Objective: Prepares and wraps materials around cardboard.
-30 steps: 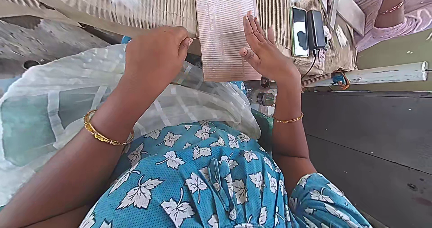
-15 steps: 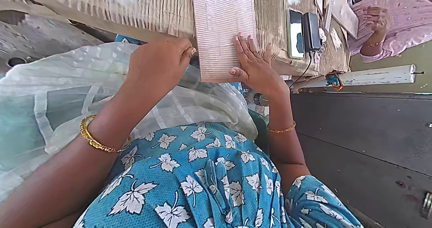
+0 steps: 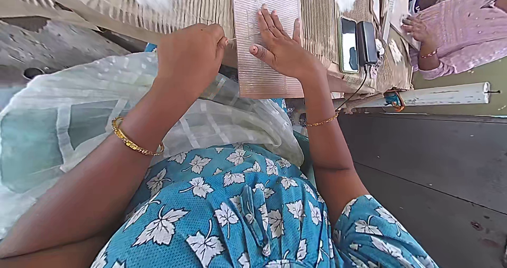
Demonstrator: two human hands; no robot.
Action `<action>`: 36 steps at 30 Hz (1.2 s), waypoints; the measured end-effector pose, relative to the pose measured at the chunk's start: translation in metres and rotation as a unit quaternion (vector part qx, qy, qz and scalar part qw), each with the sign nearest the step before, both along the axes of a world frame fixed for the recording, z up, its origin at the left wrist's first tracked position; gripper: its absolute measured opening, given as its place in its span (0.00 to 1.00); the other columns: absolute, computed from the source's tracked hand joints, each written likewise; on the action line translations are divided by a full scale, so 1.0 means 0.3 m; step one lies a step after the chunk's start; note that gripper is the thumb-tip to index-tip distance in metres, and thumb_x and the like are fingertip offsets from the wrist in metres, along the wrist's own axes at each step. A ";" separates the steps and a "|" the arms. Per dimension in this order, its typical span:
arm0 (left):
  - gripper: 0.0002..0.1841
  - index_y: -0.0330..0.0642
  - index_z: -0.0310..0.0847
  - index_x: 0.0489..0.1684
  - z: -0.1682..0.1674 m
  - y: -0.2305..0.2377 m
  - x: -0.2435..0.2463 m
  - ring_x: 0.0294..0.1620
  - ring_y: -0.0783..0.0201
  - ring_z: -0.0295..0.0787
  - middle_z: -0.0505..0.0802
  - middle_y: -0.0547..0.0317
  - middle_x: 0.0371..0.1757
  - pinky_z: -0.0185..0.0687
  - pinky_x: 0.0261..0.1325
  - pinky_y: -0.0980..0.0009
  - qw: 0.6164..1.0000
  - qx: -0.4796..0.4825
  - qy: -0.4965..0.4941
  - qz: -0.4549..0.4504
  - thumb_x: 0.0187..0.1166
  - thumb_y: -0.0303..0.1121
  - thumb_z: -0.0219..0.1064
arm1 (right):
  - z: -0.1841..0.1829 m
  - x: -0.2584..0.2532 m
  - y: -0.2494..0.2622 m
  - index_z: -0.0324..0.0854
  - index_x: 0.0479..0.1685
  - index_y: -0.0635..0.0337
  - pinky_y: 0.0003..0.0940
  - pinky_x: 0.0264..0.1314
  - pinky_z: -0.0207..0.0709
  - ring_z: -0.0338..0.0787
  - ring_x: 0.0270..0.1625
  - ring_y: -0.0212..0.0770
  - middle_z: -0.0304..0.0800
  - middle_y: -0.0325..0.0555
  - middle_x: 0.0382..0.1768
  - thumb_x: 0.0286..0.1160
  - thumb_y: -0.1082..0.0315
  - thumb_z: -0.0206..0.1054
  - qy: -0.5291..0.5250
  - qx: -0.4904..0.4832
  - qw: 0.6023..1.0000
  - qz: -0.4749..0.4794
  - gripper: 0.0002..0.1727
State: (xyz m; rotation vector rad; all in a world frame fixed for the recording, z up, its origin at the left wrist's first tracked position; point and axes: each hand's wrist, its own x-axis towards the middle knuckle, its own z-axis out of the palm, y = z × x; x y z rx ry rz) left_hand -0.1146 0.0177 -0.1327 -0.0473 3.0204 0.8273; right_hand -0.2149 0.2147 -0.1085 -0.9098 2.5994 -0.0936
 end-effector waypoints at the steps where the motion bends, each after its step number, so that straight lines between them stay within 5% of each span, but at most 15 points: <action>1: 0.20 0.31 0.81 0.51 -0.004 0.000 0.004 0.50 0.25 0.89 0.89 0.28 0.47 0.76 0.42 0.30 1.000 0.003 0.001 0.000 0.96 0.39 0.49 | -0.009 0.009 -0.004 0.36 0.98 0.58 0.79 0.85 0.07 0.30 0.98 0.47 0.34 0.46 0.98 0.82 0.26 0.38 0.006 0.006 1.000 0.001 0.54; 14: 0.19 0.32 0.81 0.47 0.000 0.013 0.064 0.47 0.28 0.90 0.89 0.31 0.43 0.76 0.38 0.33 0.998 0.032 0.003 -0.048 0.95 0.39 0.50 | 0.050 0.242 0.172 0.39 0.97 0.60 0.80 0.86 0.14 0.36 0.98 0.52 0.39 0.51 0.97 0.74 0.19 0.31 0.008 0.002 1.000 0.011 0.61; 25: 0.18 0.30 0.81 0.53 0.041 0.010 -0.064 0.57 0.28 0.88 0.89 0.29 0.51 0.77 0.48 0.32 0.999 -0.026 -0.001 -0.033 0.96 0.37 0.49 | 0.117 0.062 0.090 0.32 0.98 0.58 0.79 0.86 0.12 0.29 0.98 0.50 0.31 0.48 0.98 0.78 0.22 0.33 0.054 0.009 0.997 -0.054 0.58; 30: 0.21 0.26 0.78 0.65 0.094 0.014 -0.102 0.72 0.24 0.76 0.82 0.24 0.66 0.71 0.67 0.31 0.997 -0.034 0.014 -0.064 0.91 0.40 0.61 | 0.141 0.169 0.256 0.35 0.97 0.62 0.81 0.85 0.12 0.33 0.98 0.55 0.40 0.55 0.96 0.78 0.21 0.32 0.083 -0.016 0.992 -0.098 0.59; 34: 0.25 0.34 0.80 0.70 0.152 -0.025 -0.067 0.75 0.25 0.74 0.82 0.27 0.70 0.64 0.73 0.28 0.989 0.013 0.126 -0.072 0.88 0.48 0.62 | 0.245 0.361 0.437 0.34 0.98 0.56 0.73 0.92 0.28 0.37 0.98 0.53 0.42 0.48 0.97 0.85 0.29 0.36 0.161 -0.087 0.974 -0.133 0.51; 36: 0.26 0.41 0.82 0.70 0.224 -0.065 -0.003 0.72 0.31 0.79 0.86 0.32 0.67 0.67 0.70 0.30 0.981 0.057 0.174 -0.059 0.88 0.54 0.60 | 0.332 0.441 0.521 0.38 0.97 0.61 0.62 0.95 0.38 0.46 0.97 0.52 0.45 0.55 0.95 0.87 0.32 0.43 0.218 -0.146 0.957 -0.122 0.51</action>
